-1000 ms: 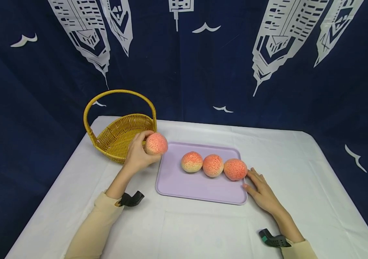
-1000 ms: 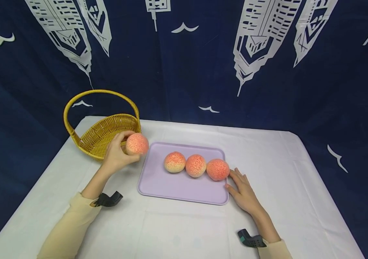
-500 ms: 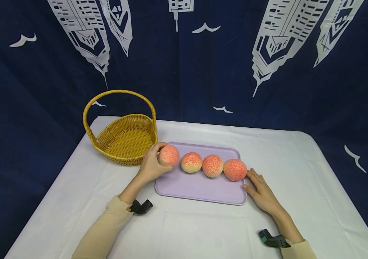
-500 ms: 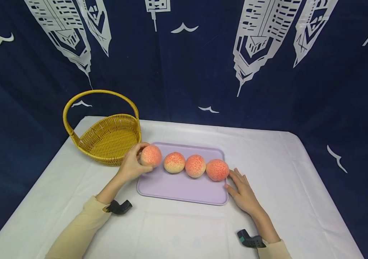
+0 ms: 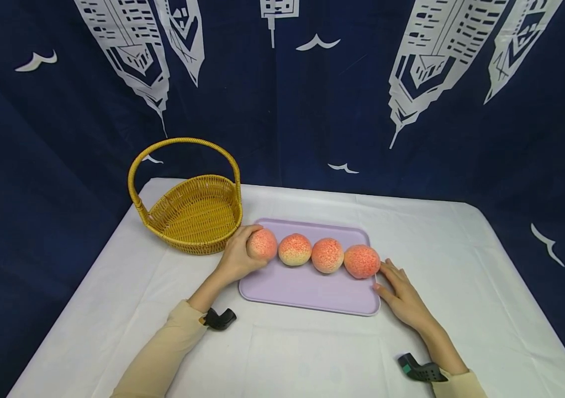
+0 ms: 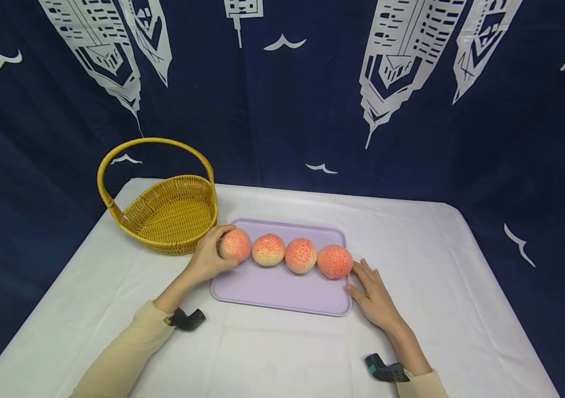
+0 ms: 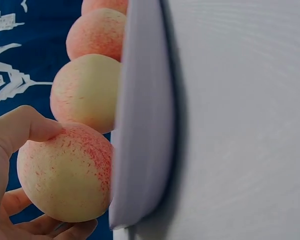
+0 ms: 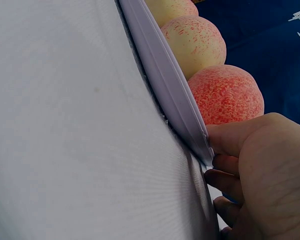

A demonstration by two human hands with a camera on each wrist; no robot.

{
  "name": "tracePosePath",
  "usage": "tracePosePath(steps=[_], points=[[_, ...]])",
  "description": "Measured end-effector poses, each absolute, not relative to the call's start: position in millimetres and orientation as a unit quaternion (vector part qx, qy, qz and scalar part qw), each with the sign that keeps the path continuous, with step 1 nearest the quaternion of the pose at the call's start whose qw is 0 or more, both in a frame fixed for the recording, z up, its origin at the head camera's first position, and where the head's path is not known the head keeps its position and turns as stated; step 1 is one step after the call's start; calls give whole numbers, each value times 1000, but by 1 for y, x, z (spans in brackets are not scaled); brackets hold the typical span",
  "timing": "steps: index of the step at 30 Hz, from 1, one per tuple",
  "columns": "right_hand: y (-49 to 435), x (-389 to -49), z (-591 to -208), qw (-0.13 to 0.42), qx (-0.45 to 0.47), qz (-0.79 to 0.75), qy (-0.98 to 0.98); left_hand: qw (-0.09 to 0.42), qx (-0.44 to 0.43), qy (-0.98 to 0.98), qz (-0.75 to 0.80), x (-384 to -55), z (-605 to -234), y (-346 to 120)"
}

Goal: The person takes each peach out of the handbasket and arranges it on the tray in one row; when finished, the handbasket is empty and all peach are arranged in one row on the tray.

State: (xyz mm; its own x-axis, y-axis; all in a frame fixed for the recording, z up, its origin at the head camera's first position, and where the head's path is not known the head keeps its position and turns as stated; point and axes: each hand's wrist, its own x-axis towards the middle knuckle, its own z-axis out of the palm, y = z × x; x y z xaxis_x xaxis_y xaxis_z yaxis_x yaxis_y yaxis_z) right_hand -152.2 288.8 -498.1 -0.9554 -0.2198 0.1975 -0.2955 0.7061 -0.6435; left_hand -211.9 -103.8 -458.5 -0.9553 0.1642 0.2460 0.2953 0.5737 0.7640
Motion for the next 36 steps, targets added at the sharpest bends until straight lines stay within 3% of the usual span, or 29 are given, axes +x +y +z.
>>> tracePosePath(steps=[19, 36], points=[[290, -152, -499, 59, 147, 359, -920, 55, -129, -880, -454, -215, -470, -104], [290, -153, -499, 47, 136, 358, -923, 43, -114, -896, -427, -209, -458, -101]])
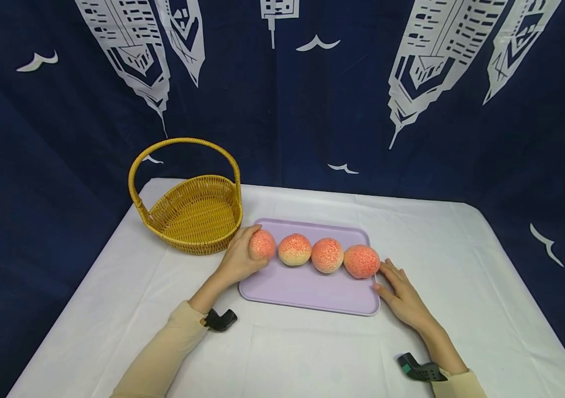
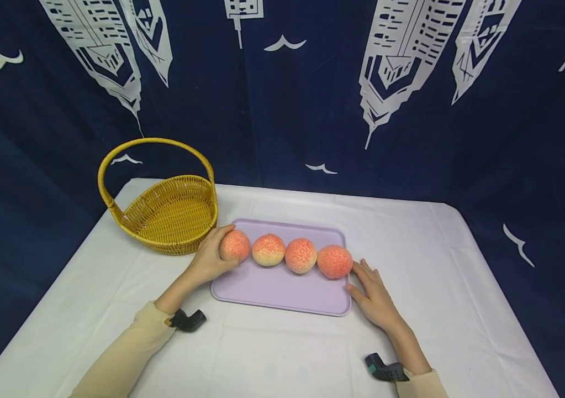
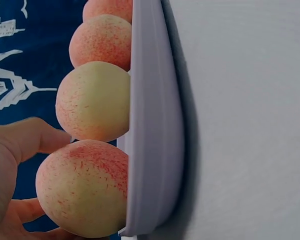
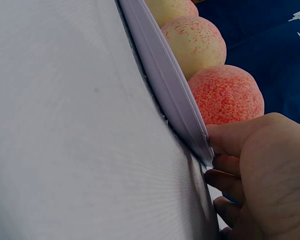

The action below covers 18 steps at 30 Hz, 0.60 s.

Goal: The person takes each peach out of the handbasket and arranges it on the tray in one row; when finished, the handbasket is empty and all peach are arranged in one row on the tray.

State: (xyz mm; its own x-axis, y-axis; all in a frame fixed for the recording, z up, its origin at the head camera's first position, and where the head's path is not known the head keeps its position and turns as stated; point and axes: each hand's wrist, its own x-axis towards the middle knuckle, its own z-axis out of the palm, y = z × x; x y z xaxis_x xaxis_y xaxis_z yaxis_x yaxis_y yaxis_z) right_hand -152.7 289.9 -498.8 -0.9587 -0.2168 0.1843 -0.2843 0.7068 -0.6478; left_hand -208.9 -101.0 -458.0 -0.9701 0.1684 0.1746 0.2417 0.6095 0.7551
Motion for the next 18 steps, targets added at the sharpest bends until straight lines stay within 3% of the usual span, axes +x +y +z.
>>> tracePosePath(steps=[18], points=[[290, -153, -499, 42, 131, 358, -924, 53, -115, -891, -436, -210, -464, -100]])
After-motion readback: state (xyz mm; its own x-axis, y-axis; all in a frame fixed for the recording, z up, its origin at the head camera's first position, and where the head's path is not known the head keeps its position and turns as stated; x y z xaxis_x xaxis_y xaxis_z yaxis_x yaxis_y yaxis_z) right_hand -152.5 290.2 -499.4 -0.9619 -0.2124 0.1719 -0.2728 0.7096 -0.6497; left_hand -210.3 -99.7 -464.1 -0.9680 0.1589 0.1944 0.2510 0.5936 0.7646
